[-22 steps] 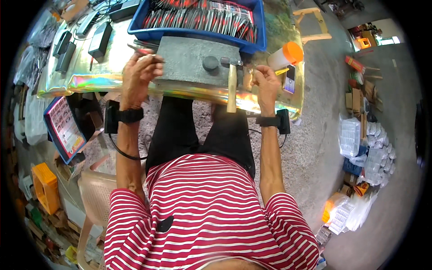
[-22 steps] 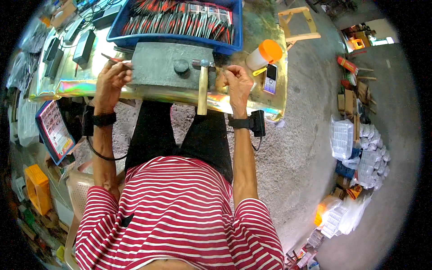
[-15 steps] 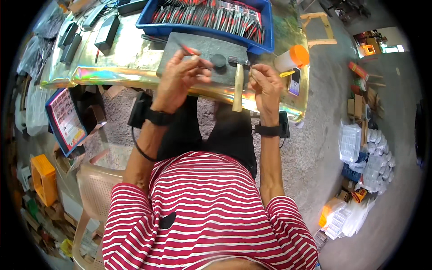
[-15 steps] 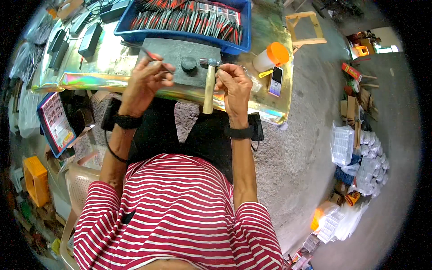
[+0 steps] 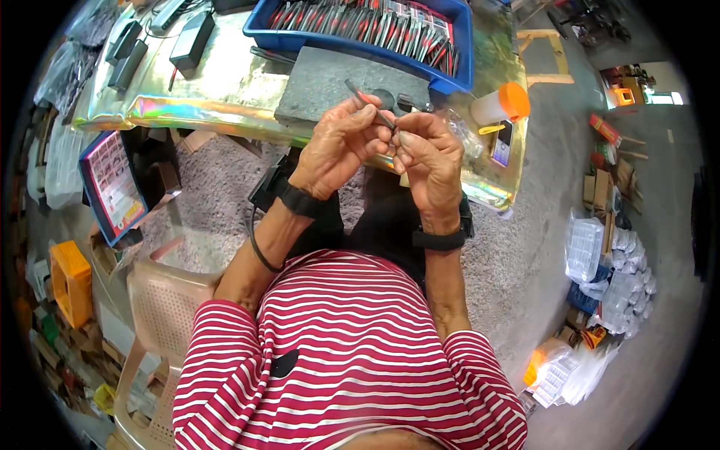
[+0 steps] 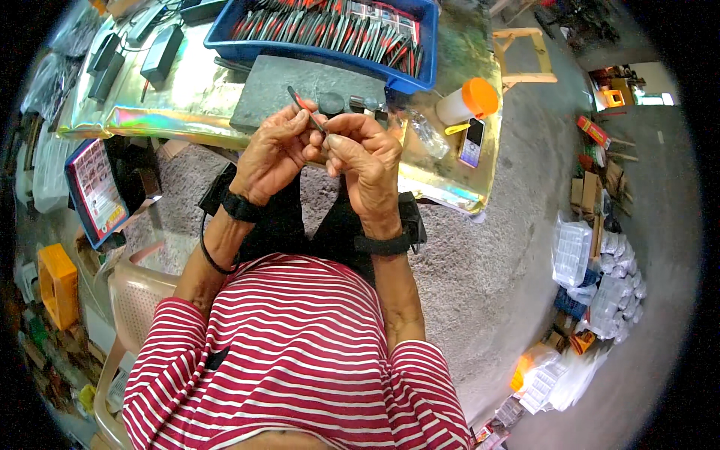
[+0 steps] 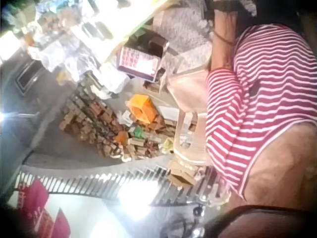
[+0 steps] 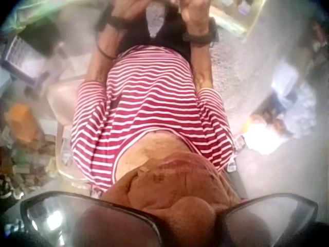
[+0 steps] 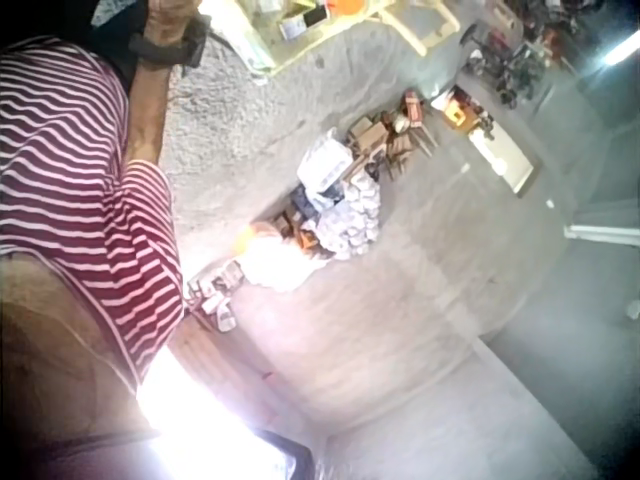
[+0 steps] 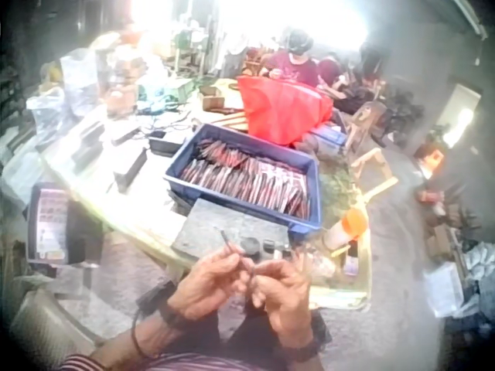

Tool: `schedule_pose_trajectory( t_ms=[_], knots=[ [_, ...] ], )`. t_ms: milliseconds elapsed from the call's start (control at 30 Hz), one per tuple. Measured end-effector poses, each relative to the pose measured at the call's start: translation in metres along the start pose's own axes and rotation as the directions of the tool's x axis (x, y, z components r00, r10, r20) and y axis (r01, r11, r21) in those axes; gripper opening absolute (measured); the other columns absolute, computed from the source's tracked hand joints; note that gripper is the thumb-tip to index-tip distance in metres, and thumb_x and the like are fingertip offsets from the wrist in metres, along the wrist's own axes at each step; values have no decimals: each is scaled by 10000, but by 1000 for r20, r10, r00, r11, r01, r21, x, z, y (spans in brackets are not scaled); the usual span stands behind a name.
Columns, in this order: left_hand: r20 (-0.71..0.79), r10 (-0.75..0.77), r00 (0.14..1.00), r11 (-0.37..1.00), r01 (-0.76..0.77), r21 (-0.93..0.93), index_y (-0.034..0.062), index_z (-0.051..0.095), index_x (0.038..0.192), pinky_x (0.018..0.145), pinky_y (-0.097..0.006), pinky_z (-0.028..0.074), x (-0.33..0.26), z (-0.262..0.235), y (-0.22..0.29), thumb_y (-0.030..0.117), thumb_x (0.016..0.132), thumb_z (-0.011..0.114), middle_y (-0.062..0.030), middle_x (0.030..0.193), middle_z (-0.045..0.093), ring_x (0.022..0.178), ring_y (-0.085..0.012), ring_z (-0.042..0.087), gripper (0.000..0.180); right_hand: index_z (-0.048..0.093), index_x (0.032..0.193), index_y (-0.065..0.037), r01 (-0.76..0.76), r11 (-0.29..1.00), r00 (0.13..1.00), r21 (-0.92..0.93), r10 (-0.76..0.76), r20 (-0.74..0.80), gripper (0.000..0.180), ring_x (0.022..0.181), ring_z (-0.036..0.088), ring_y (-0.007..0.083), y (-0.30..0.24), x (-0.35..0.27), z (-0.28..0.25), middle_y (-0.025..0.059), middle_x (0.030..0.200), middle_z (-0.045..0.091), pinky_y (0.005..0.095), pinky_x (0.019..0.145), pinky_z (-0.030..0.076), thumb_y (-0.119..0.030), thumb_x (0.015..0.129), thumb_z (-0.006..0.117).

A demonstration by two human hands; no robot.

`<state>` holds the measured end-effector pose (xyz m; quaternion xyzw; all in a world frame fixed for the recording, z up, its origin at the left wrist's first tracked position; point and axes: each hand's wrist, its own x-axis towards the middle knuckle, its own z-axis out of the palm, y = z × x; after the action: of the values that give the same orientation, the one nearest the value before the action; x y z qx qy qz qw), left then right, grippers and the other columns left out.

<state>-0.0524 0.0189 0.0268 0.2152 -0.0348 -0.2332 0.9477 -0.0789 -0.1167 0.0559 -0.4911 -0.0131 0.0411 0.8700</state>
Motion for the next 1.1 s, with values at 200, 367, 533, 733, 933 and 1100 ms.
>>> schedule_pose_trajectory(
  t_ms=[200, 367, 533, 733, 933, 1100],
  knots=[
    [26, -9, 1000, 998, 10, -55, 28, 447, 1003, 566, -215, 459, 0, -1, -2, 117, 859, 432, -85, 880, 535, 696, -124, 521, 170, 539, 854, 34, 13, 997, 1000, -76, -15, -24, 128, 516, 472, 54, -2, 0, 4, 56, 743, 561, 177, 436, 398, 4, 730, 556],
    [19, 2, 1000, 999, -1, -44, 28, 447, 999, 569, -223, 479, 1, -4, -3, 114, 860, 427, -103, 872, 535, 679, -129, 527, 164, 529, 852, 31, 43, 993, 998, -112, -47, -30, 129, 512, 469, 49, 1, 0, 3, 57, 729, 562, 166, 431, 386, -2, 729, 547],
    [12, 7, 1000, 1000, -7, -18, 29, 443, 993, 568, -228, 484, 2, -3, -2, 113, 858, 431, -108, 873, 537, 676, -132, 532, 160, 512, 845, 32, 40, 990, 999, -135, -44, -31, 122, 510, 468, 48, -1, -2, 4, 62, 710, 565, 162, 433, 382, -14, 735, 535],
    [16, 2, 1000, 1000, -2, -11, 30, 438, 992, 570, -228, 489, 2, -4, -4, 117, 854, 440, -114, 873, 540, 675, -133, 538, 163, 500, 855, 31, 28, 994, 999, -102, -30, -17, 132, 507, 466, 51, -1, -3, 4, 84, 733, 580, 162, 437, 383, -16, 736, 533],
    [27, 26, 999, 998, -28, 56, 32, 425, 985, 557, -238, 506, 2, -4, -3, 120, 844, 461, -121, 856, 546, 656, -137, 557, 170, 492, 834, 28, 36, 986, 999, -160, -41, -32, 108, 504, 463, 52, -2, -4, 4, 87, 721, 578, 162, 430, 379, -5, 736, 521],
    [97, 112, 989, 957, -134, 257, 41, 413, 970, 560, -238, 515, 3, -2, -1, 137, 842, 471, -118, 848, 552, 651, -134, 569, 170, 474, 839, 22, 76, 951, 992, -298, -103, -79, 114, 502, 461, 54, 6, -7, 2, 64, 701, 542, 163, 423, 375, 18, 733, 516]
  ],
)
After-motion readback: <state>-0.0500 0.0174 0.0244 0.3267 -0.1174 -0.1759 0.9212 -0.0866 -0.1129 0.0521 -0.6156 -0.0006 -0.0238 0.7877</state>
